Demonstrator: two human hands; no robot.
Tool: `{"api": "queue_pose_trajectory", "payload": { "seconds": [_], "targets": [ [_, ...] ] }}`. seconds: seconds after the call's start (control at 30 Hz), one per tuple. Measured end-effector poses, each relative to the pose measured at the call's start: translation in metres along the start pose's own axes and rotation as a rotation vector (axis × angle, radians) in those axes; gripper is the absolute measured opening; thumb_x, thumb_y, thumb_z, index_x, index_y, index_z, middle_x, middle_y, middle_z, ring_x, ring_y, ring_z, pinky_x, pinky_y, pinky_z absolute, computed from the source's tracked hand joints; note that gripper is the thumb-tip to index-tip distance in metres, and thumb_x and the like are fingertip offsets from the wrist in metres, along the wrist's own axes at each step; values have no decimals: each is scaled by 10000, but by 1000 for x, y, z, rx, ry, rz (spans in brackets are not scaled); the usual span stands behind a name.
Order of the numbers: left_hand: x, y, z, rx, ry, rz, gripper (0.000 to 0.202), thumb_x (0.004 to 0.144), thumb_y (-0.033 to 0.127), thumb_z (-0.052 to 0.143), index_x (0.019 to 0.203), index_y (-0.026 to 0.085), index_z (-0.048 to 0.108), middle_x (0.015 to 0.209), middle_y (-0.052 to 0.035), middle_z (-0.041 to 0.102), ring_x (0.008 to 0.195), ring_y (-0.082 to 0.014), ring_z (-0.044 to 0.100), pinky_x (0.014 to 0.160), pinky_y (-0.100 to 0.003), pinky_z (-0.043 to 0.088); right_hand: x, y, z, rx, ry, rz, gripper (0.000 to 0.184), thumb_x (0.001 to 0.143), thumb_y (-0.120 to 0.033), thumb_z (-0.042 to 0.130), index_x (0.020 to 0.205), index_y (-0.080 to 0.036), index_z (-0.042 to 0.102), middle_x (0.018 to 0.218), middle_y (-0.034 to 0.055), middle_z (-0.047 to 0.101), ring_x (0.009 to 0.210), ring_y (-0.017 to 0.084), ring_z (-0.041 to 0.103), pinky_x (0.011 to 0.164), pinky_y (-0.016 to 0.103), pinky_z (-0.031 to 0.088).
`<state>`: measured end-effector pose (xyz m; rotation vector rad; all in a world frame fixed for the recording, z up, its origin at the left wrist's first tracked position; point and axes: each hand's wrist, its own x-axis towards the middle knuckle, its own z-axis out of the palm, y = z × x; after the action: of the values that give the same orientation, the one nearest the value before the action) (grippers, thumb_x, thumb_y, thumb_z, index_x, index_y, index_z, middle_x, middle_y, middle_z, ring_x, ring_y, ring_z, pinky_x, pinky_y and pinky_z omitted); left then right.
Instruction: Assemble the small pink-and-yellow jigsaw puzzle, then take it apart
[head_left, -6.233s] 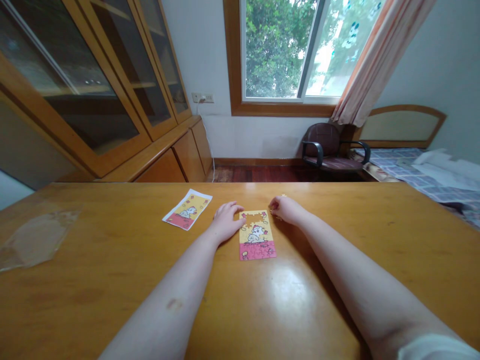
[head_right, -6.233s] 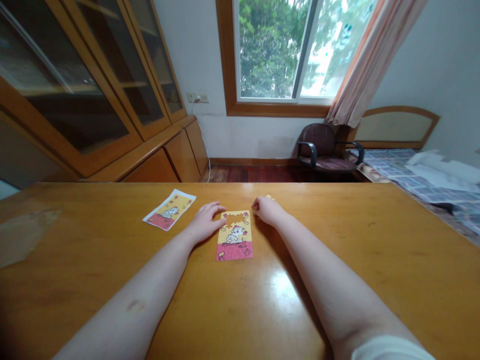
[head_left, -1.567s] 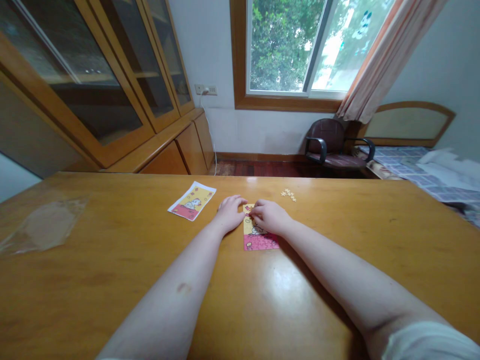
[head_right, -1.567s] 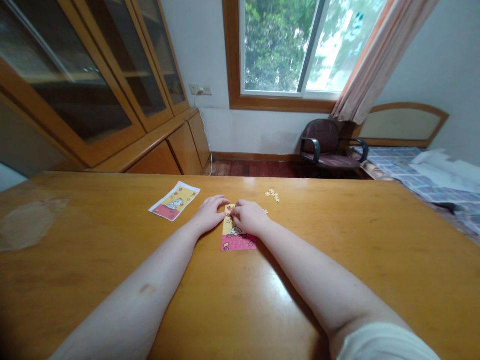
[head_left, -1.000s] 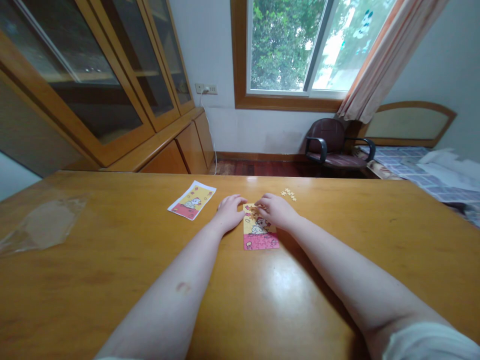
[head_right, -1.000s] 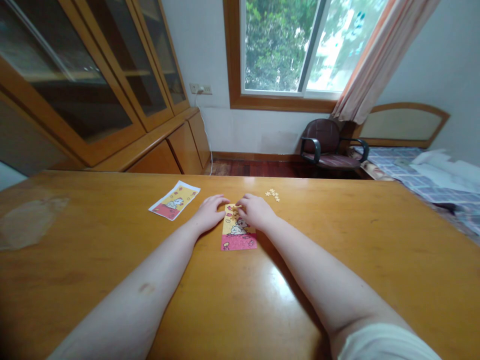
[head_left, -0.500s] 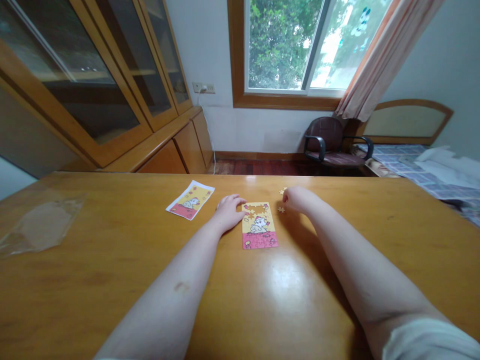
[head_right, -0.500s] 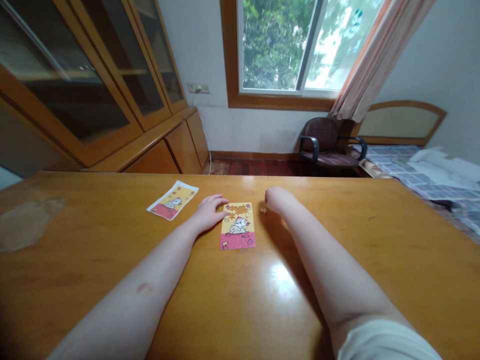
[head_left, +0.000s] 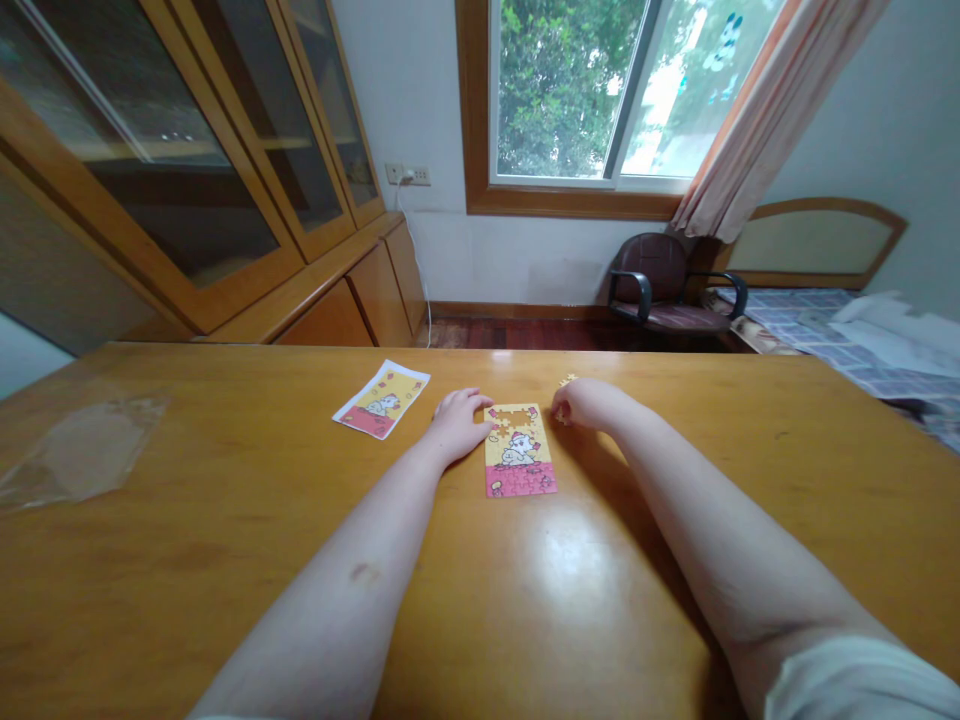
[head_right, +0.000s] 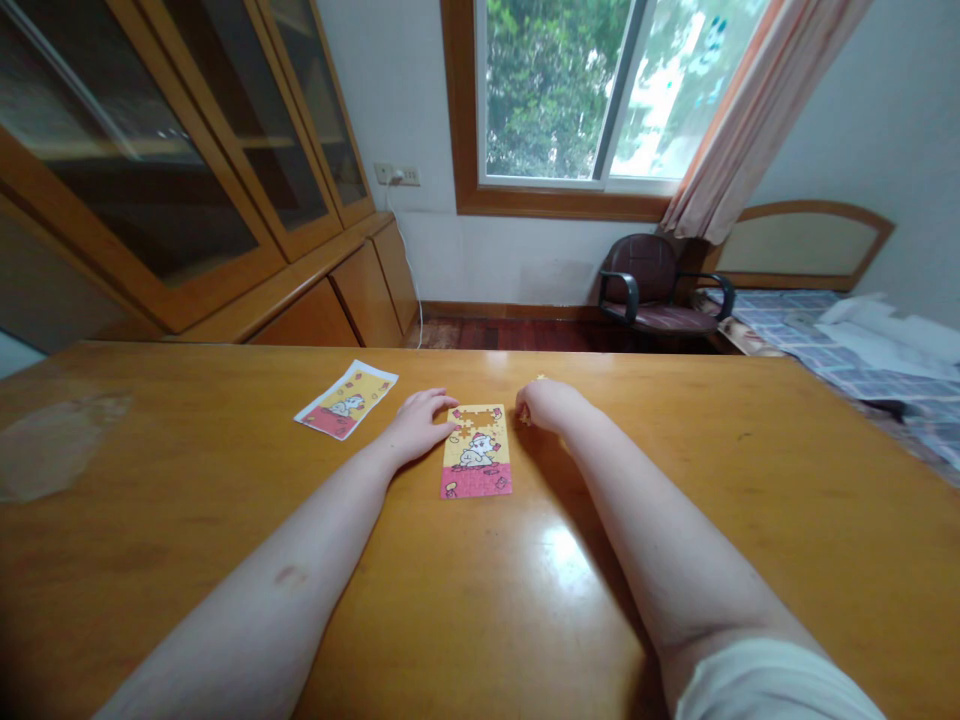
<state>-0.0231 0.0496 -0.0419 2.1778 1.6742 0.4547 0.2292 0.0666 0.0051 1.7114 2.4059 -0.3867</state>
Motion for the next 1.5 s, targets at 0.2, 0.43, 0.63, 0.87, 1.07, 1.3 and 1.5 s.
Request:
{"api": "queue_pose_trajectory", "payload": {
  "seconds": [0.2, 0.43, 0.63, 0.87, 1.07, 1.3, 1.5],
  "targets": [
    [0, 0, 0, 7, 2, 7, 442, 758, 412, 619, 1170, 257, 647, 1399, -77, 491, 1315, -287, 404, 1118, -456, 299, 2, 0, 0, -21, 1, 8, 247, 717, -172, 664, 931, -238, 769, 932, 49, 744, 815, 209, 665, 652, 243, 437],
    [-1, 1, -2, 2, 1, 2, 448, 757, 413, 617, 1172, 246, 650, 1398, -85, 491, 1316, -277, 405, 1126, -433, 289, 0, -4, -6, -38, -83, 71, 243, 720, -225, 687, 949, -191, 761, 904, 73, 739, 774, 209, 662, 632, 247, 444],
    [-2, 3, -3, 2, -1, 3, 436, 759, 400, 616, 1165, 244, 650, 1397, -83, 493, 1313, -271, 409, 1127, -428, 289, -6, -9, -12, -46, -125, 75, 216, 762, -228, 652, 944, -181, 758, 913, 79, 735, 792, 209, 662, 654, 254, 446],
    [-1, 1, -2, -2, 2, 3, 437, 759, 415, 614, 1164, 252, 647, 1399, -77, 490, 1316, -279, 404, 1123, -441, 297, 0, 4, -6, 62, -16, 29, 362, 656, -200, 725, 1016, -232, 734, 951, 35, 730, 803, 194, 655, 640, 237, 456],
    [-1, 0, -1, -4, 4, 4, 435, 760, 423, 617, 1161, 258, 646, 1400, -71, 489, 1316, -287, 404, 1119, -451, 303, 6, 13, -2, 120, -35, -15, 267, 663, -161, 692, 901, -252, 772, 857, 1, 745, 749, 178, 666, 630, 229, 454],
    [0, 0, -1, 9, -3, 5, 435, 761, 404, 612, 1170, 257, 644, 1400, -73, 488, 1317, -274, 405, 1125, -435, 294, 6, 14, -2, 113, -28, 13, 266, 659, -195, 713, 921, -219, 759, 864, 24, 739, 735, 180, 656, 620, 237, 455],
    [1, -1, 0, 16, -5, 10, 425, 768, 376, 601, 1174, 255, 643, 1395, -74, 495, 1314, -281, 406, 1123, -447, 297, 4, 11, 0, 68, 26, 10, 234, 682, -222, 684, 906, -207, 748, 859, 43, 733, 728, 181, 645, 614, 238, 441]
  ]
}}
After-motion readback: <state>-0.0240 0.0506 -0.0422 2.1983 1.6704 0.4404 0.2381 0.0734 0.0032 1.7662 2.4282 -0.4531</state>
